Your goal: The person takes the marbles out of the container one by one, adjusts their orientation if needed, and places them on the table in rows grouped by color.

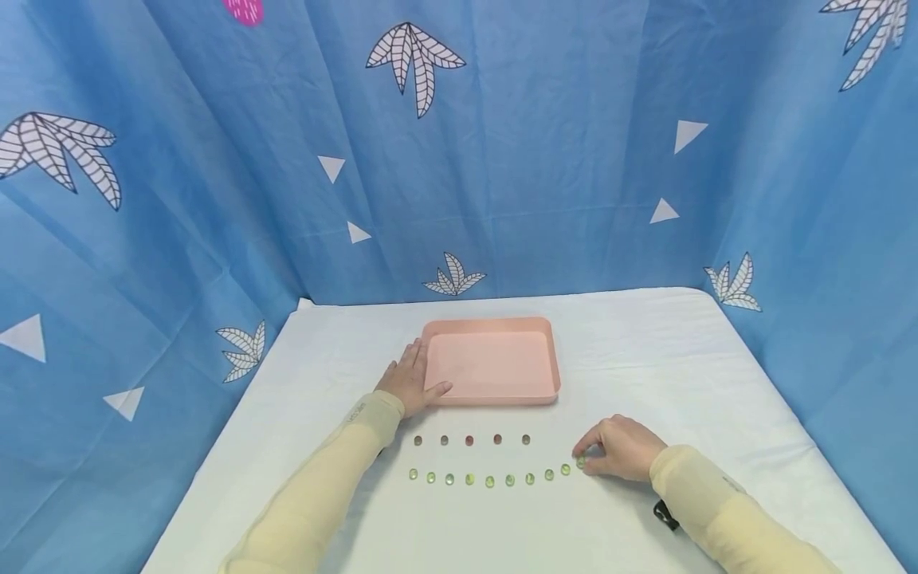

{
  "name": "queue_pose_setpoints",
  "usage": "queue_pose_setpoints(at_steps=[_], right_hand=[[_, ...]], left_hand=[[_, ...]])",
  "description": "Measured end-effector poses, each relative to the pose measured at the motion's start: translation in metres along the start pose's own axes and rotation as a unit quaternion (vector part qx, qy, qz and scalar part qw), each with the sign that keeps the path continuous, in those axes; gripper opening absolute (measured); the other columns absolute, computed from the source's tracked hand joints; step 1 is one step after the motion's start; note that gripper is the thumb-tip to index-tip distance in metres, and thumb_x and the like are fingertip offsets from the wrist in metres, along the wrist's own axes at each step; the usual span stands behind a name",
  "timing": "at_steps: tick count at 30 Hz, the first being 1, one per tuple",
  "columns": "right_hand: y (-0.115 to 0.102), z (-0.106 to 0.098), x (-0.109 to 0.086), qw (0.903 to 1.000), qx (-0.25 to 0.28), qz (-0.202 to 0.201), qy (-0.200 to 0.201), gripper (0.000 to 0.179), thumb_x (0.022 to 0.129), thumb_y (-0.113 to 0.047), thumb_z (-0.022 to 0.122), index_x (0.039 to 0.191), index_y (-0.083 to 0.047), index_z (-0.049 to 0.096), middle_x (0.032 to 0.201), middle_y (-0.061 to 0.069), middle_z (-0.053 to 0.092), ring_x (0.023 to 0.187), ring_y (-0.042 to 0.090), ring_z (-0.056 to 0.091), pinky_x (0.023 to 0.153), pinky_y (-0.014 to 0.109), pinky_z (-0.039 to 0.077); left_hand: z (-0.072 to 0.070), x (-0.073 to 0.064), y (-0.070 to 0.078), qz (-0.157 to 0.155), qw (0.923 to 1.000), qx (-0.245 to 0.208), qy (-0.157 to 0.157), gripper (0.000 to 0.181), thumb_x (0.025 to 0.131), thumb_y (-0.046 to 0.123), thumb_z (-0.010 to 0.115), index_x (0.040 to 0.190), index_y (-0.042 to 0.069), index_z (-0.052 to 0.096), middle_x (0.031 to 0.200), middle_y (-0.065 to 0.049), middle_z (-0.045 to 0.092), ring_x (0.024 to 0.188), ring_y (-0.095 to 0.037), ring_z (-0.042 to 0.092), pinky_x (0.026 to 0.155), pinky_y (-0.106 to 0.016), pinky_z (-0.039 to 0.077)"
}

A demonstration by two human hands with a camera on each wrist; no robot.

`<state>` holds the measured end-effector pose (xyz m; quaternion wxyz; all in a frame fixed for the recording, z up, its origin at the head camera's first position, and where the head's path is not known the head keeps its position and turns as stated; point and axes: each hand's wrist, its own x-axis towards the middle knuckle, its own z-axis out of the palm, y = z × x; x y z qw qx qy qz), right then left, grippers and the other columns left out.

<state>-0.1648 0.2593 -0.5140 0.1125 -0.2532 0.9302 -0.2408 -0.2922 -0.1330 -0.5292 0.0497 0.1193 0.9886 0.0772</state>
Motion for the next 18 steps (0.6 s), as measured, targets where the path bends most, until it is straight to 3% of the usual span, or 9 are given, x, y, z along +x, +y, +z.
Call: queue_pose_setpoints(at_steps=[10,14,18], right_hand=[[-0.001,-0.023,0.007,0.9996,0.004,-0.004,0.029,0.024,0.078,-0.026,0.080,0.102,-0.023,0.077,0.047,-0.015,0.038,0.043,0.000,0.027,0.042,0.017,0.030],[-0.002,-0.035,0.008,0.9981,0.002,0.016,0.060,0.025,0.082,-0.032,0.076,0.105,-0.021,0.076,0.048,-0.014,0.035,0.044,0.001,0.027,0.044,0.018,0.030],[-0.002,-0.048,0.005,0.9925,-0.007,0.040,0.115,0.032,0.087,-0.040,0.071,0.109,-0.018,0.074,0.052,-0.012,0.034,0.045,0.004,0.029,0.045,0.021,0.031]], left_hand=[[-0.012,-0.002,-0.005,0.007,0.9999,-0.015,-0.004,0.101,0.088,0.073,0.039,0.155,0.006,0.003,0.161,-0.011,0.002,0.147,-0.027,0.003,0.116,-0.051,0.016],[-0.023,-0.006,-0.008,0.019,0.9994,-0.026,0.013,0.098,0.090,0.069,0.041,0.155,0.006,0.003,0.161,-0.011,0.003,0.147,-0.027,0.005,0.116,-0.052,0.016],[-0.040,-0.018,-0.013,0.020,0.9994,-0.025,0.016,0.099,0.089,0.071,0.041,0.155,0.010,0.001,0.162,-0.008,0.003,0.147,-0.024,0.003,0.116,-0.050,0.014]])
